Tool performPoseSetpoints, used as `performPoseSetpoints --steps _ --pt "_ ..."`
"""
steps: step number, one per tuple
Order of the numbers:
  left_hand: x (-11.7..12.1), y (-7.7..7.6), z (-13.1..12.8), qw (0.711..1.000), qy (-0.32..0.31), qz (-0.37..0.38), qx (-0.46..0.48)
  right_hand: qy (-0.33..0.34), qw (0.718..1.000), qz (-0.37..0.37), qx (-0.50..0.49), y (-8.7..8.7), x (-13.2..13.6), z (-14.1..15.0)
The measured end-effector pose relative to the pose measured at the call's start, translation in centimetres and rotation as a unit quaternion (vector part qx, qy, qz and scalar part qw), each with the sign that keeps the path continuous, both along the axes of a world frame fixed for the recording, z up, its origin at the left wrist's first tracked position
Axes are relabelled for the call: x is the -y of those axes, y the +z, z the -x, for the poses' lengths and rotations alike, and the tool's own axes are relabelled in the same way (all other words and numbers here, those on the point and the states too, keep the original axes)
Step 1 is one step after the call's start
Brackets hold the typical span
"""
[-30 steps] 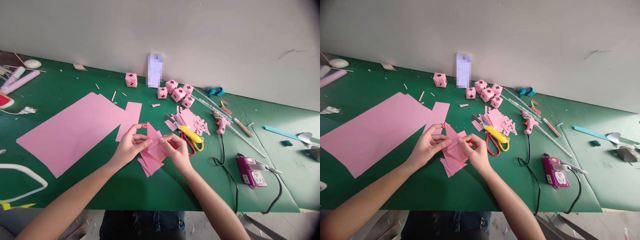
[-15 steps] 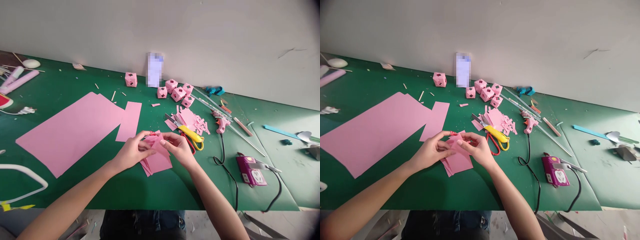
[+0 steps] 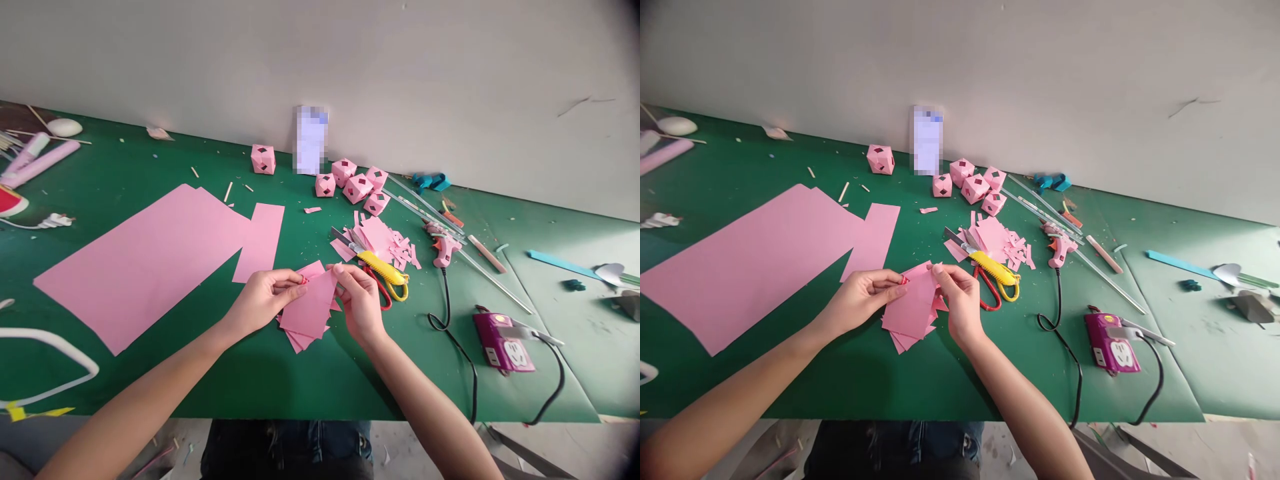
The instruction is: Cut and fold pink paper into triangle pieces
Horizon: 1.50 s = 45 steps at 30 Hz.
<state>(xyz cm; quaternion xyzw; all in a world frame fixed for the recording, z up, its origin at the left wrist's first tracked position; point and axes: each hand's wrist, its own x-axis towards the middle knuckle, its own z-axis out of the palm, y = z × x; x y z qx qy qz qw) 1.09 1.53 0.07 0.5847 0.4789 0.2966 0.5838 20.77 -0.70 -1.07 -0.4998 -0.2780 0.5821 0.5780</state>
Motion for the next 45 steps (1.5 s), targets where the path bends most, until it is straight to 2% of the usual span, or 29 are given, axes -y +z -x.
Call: performPoseSetpoints --steps 4,11,15,21,27,32,34,38,45 --pt "0.1 -0.1 0.0 1.0 -0.003 0.009 -0.002 0.014 0.999 -0.019 0.028 -0.2 -0.1 0.1" --pt "0.1 -0.1 -0.1 0.999 -0.002 0.047 0.022 -0.028 0.992 -0.065 0.104 0.0 0.0 0.2" --pt "0.2 0.0 -0.1 0.998 0.015 0.047 0.03 -0.037 0.992 -0.061 0.105 -0.1 -0.2 0.2" --pt "0.1 0.1 -0.1 0.999 0.011 0.033 0.016 0.013 0.998 -0.023 0.05 -0.2 -0.5 -0.2" --pt "0.2 0.4 0.0 1.0 -0.015 -0.021 -0.009 0.017 0.999 -0.022 0.045 0.2 -0.6 -0.5" --pt "0.5 0.6 -0.1 0.999 -0.021 -0.033 -0.017 0.128 0.986 -0.013 0.105 0.1 -0.3 -0.3" --pt "0.7 0.6 -0.2 0.999 -0.021 -0.033 -0.009 0.152 0.98 -0.026 0.122 0.1 -0.1 0.0" --pt "0.9 0.5 -0.4 0.999 -0.013 -0.046 -0.004 0.122 0.981 -0.074 0.133 0.4 0.1 0.5" --pt "0.7 0.6 -0.3 0.998 0.003 -0.057 -0.018 0.13 0.986 0.001 0.107 -0.1 -0.3 -0.3"
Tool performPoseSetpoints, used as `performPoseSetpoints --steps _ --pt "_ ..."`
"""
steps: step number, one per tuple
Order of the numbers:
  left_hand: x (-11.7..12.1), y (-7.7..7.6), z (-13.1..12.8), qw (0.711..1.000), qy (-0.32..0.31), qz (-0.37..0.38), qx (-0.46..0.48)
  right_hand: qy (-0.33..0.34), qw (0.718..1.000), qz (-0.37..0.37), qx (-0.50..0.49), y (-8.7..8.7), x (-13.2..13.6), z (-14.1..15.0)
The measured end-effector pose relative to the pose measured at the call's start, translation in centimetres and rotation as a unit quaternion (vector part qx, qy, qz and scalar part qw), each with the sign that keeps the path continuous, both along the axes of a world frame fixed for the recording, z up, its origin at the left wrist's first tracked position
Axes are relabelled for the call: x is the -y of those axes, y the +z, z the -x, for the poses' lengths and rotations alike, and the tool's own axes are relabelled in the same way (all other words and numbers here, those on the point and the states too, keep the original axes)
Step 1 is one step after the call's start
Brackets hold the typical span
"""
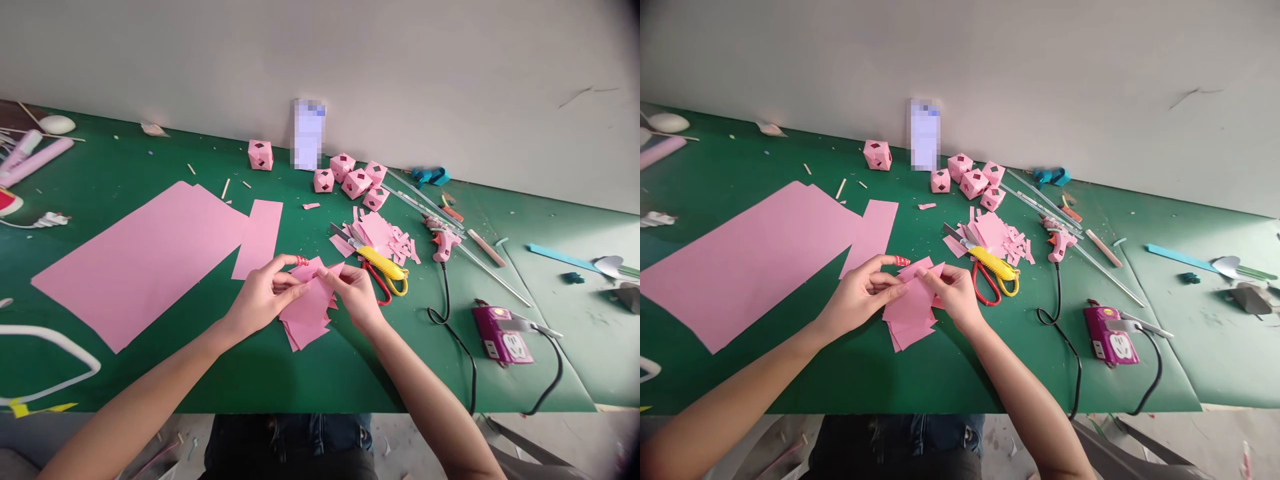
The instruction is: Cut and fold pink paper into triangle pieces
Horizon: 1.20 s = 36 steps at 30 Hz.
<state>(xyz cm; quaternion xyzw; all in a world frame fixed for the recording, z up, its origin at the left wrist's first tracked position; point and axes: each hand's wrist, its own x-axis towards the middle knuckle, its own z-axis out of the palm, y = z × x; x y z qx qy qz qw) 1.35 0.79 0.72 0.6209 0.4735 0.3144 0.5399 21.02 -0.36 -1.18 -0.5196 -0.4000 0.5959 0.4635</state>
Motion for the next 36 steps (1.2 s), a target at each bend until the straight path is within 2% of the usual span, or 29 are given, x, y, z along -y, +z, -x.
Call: performPoseSetpoints --steps 5,9,16,21,24,30,36 --pt "0.1 0.0 -0.3 1.0 -0.005 0.007 0.008 -0.019 0.999 -0.043 0.018 -0.2 0.2 0.1" --pt "0.1 0.1 -0.3 1.0 0.013 0.011 0.017 0.004 0.998 -0.033 0.052 0.0 0.3 0.2" --pt "0.1 0.2 -0.3 1.0 0.004 0.013 0.011 -0.022 0.998 -0.052 -0.006 0.2 0.0 -0.2" --pt "0.3 0.1 -0.5 1.0 0.001 0.03 0.01 0.0 0.997 -0.059 0.053 0.0 -0.1 -0.4" --pt "0.3 0.2 -0.5 0.999 0.0 0.033 0.014 -0.029 0.993 -0.084 0.08 0.0 -0.4 -0.7" --pt "0.0 0.2 -0.3 0.998 0.035 0.038 0.023 -0.139 0.982 -0.105 0.072 0.1 -0.6 -0.9" --pt "-0.2 -0.3 -0.2 0.997 0.043 0.054 0.019 -0.154 0.981 -0.094 0.07 -0.1 -0.7 -1.0"
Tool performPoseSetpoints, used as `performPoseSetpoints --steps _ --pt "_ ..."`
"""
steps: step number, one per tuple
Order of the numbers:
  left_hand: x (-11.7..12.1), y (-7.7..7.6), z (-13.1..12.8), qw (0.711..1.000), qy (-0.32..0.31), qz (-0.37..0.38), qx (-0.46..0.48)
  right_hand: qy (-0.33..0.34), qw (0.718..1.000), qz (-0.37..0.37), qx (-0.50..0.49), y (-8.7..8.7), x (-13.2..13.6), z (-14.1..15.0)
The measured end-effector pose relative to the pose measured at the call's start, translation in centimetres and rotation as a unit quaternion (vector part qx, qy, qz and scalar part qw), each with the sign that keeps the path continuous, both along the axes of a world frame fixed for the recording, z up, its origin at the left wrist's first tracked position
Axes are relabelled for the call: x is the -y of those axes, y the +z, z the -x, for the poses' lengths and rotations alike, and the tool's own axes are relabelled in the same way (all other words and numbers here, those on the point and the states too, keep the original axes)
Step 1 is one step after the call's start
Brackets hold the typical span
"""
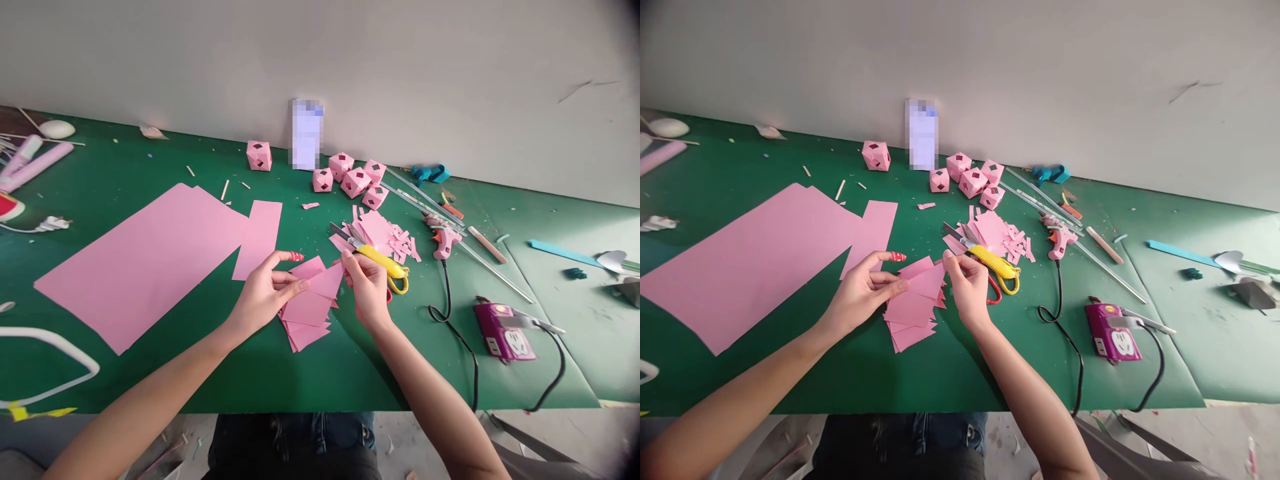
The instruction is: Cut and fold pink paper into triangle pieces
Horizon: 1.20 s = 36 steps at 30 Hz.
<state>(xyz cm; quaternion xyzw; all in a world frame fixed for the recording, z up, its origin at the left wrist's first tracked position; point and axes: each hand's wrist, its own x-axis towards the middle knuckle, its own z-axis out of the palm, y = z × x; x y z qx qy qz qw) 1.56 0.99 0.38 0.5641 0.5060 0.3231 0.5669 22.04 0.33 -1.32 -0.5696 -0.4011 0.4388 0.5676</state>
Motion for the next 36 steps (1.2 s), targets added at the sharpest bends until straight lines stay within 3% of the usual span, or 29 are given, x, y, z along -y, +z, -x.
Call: performPoseSetpoints --steps 4,9,13,16,19,21,24,27,30,36 --pt "-0.3 0.0 0.3 1.0 0.007 0.001 0.002 -0.024 1.0 0.009 -0.009 -0.4 -0.3 -0.3" --pt "-0.5 0.1 0.5 1.0 0.017 -0.009 0.021 0.002 0.999 0.029 -0.015 -0.6 -0.4 -0.3" --pt "-0.6 0.0 0.7 0.998 0.048 0.001 0.047 -0.043 0.994 -0.083 0.056 -0.2 0.0 -0.3" --pt "-0.7 0.2 0.8 0.994 0.066 0.023 0.081 -0.023 0.954 -0.191 0.231 0.0 0.6 -0.4" --pt "-0.8 0.4 0.8 0.991 0.07 0.042 0.103 0.035 0.88 -0.248 0.404 -0.2 1.2 -0.1" --pt "-0.8 0.6 0.8 0.99 0.062 0.049 0.115 0.052 0.841 -0.267 0.468 -0.5 1.4 0.2" --pt "-0.8 0.7 0.8 0.986 0.051 0.066 0.143 0.049 0.814 -0.281 0.506 -0.9 1.5 0.4" --pt "-0.7 0.6 0.9 0.985 0.034 0.069 0.153 0.052 0.812 -0.303 0.496 -0.8 1.4 0.2" --pt "-0.6 0.5 1.0 0.992 0.027 0.017 0.126 0.059 0.827 -0.329 0.453 -0.4 1.3 0.0" --pt "-0.3 0.4 1.0 0.982 0.0 -0.14 0.128 0.109 0.901 -0.288 0.305 -0.5 1.3 0.4"
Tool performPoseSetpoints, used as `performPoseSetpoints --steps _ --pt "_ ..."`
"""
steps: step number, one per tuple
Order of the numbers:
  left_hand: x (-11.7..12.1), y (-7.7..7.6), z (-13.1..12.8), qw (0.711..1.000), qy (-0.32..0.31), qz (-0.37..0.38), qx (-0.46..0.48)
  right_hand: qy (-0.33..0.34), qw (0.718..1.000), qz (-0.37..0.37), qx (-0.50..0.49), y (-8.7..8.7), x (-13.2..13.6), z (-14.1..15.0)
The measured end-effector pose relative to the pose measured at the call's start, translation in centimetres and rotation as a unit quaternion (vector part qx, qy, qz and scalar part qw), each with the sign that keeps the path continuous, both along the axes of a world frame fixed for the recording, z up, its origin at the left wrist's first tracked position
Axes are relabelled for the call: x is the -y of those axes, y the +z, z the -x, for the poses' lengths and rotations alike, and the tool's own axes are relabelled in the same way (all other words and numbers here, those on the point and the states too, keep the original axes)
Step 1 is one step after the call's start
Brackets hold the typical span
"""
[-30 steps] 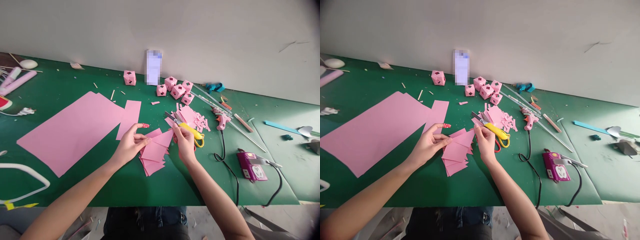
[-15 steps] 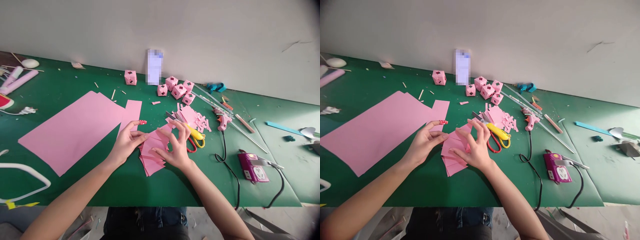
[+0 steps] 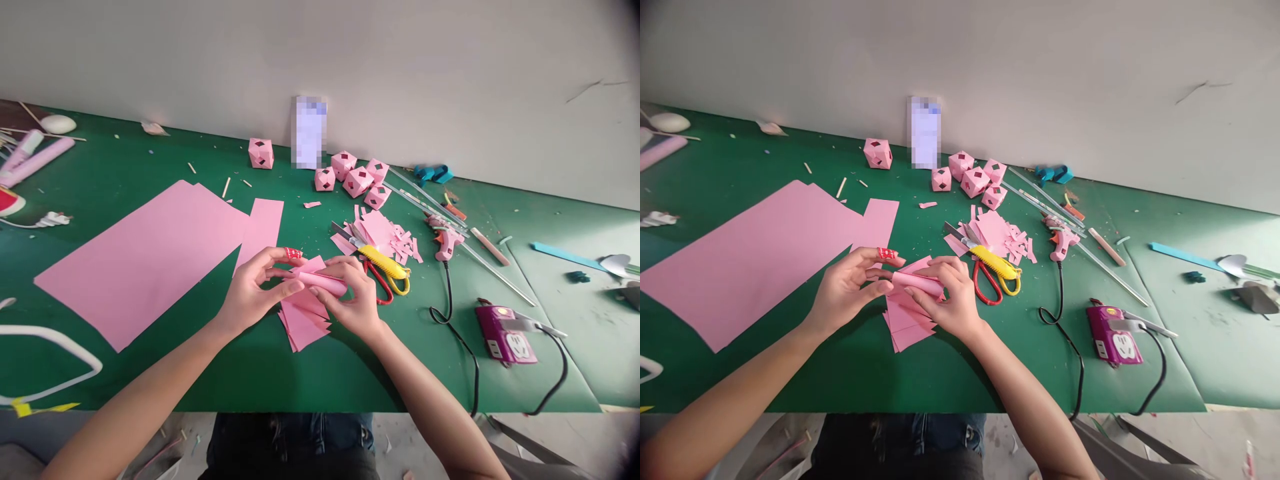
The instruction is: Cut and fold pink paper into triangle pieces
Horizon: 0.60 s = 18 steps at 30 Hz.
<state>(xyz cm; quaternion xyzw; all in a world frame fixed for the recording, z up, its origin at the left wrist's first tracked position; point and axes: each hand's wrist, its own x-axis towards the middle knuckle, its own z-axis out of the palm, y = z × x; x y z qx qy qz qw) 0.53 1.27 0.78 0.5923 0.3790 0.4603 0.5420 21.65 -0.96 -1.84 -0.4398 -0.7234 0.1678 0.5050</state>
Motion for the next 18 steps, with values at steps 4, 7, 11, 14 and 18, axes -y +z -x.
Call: performPoseSetpoints --steps 4,7,11,14,18 --pt "0.13 0.09 -0.19 1.0 0.001 0.007 -0.025 0.012 0.997 0.061 -0.052 -0.3 0.06 0.15" --pt "0.17 0.09 -0.32 0.998 0.022 0.026 -0.044 0.024 0.994 0.082 -0.071 -0.17 0.13 0.25" --pt "0.09 0.08 -0.34 0.996 0.053 0.04 -0.053 0.035 0.982 0.149 -0.11 0.32 0.23 0.34" --pt "-0.07 0.08 -0.37 0.994 0.074 0.076 -0.039 0.034 0.953 0.244 -0.176 0.56 0.19 0.28" --pt "-0.3 0.04 -0.49 0.989 0.068 0.134 0.008 0.037 0.905 0.338 -0.254 0.51 -0.05 0.2"
